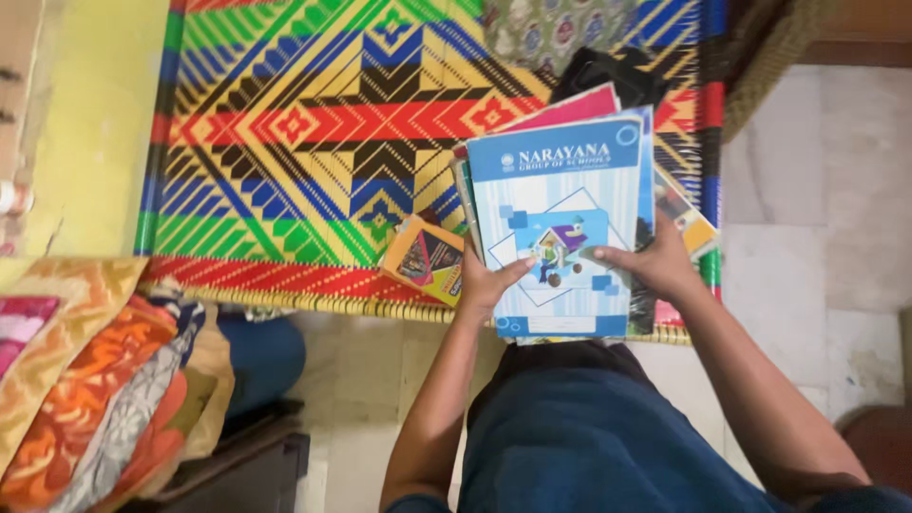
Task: The person picks up several books and notebooks from a colorful woven surface, looks at their covers, and places them onto a shelf inside a cupboard.
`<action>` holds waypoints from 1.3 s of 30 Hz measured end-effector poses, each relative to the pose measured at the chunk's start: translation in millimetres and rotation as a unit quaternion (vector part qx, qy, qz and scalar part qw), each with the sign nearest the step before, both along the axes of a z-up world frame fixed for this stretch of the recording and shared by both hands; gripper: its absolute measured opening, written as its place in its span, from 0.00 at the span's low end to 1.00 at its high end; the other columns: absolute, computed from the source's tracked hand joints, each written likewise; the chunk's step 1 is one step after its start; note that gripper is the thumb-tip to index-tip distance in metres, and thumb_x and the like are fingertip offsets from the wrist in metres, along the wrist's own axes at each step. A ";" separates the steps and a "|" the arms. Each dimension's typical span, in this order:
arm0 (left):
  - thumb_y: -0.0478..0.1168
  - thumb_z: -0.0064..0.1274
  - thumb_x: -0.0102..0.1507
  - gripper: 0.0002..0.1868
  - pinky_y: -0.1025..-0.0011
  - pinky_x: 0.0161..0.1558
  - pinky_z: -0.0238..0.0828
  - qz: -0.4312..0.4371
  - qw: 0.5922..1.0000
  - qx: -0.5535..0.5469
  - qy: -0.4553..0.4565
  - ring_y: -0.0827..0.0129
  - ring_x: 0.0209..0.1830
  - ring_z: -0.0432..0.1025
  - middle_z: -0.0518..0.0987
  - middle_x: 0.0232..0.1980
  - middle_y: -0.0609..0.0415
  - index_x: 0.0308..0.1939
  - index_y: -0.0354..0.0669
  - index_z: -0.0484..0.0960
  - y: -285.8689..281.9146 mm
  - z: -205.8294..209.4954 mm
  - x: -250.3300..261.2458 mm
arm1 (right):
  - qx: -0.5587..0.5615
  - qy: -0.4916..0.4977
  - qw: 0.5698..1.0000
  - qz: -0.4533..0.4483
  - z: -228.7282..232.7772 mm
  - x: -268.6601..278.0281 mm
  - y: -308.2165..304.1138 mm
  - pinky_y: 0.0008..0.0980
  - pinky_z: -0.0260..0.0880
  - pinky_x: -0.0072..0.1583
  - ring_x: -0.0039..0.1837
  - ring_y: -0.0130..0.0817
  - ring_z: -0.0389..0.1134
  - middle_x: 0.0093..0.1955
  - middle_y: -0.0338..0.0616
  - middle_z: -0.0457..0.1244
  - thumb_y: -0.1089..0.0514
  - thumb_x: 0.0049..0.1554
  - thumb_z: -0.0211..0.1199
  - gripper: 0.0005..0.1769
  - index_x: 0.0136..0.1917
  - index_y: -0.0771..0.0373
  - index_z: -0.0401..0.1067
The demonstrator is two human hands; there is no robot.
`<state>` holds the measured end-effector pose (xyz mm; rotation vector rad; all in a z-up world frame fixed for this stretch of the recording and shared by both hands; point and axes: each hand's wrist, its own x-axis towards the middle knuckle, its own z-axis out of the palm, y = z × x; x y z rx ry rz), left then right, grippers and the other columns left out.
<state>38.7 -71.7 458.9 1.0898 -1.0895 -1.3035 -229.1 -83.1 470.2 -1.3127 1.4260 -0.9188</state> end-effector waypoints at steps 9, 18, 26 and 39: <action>0.39 0.60 0.64 0.36 0.65 0.64 0.72 -0.236 0.961 0.061 0.133 0.60 0.62 0.74 0.76 0.65 0.42 0.74 0.32 0.66 69.0 2.3 56.8 | 0.106 -0.157 0.971 -0.146 45.9 30.7 161.8 0.38 0.73 0.59 0.60 0.39 0.71 0.61 0.53 0.68 0.61 0.51 0.71 0.36 0.70 0.71 0.63; 0.42 0.60 0.64 0.35 0.63 0.64 0.71 -0.351 0.897 0.142 0.229 0.60 0.61 0.73 0.76 0.62 0.44 0.72 0.31 0.67 118.9 -10.9 50.1 | 0.009 -0.256 0.937 -0.238 31.1 58.9 315.9 0.39 0.72 0.60 0.62 0.37 0.69 0.62 0.48 0.65 0.58 0.50 0.69 0.40 0.73 0.67 0.59; 0.44 0.64 0.58 0.44 0.61 0.66 0.69 -0.496 0.858 0.055 0.125 0.58 0.65 0.71 0.74 0.65 0.43 0.74 0.37 0.60 169.2 31.1 4.8 | -0.061 -0.123 0.888 -0.438 13.8 96.5 433.4 0.35 0.68 0.64 0.63 0.33 0.66 0.63 0.47 0.64 0.57 0.50 0.70 0.40 0.73 0.68 0.60; 0.46 0.70 0.56 0.45 0.62 0.66 0.71 -0.646 0.760 -0.073 0.012 0.56 0.64 0.73 0.77 0.63 0.41 0.71 0.35 0.64 298.1 127.2 -106.2 | -0.286 -0.226 0.754 -0.547 14.9 88.8 591.8 0.38 0.74 0.60 0.61 0.39 0.70 0.62 0.49 0.66 0.51 0.54 0.71 0.40 0.74 0.69 0.61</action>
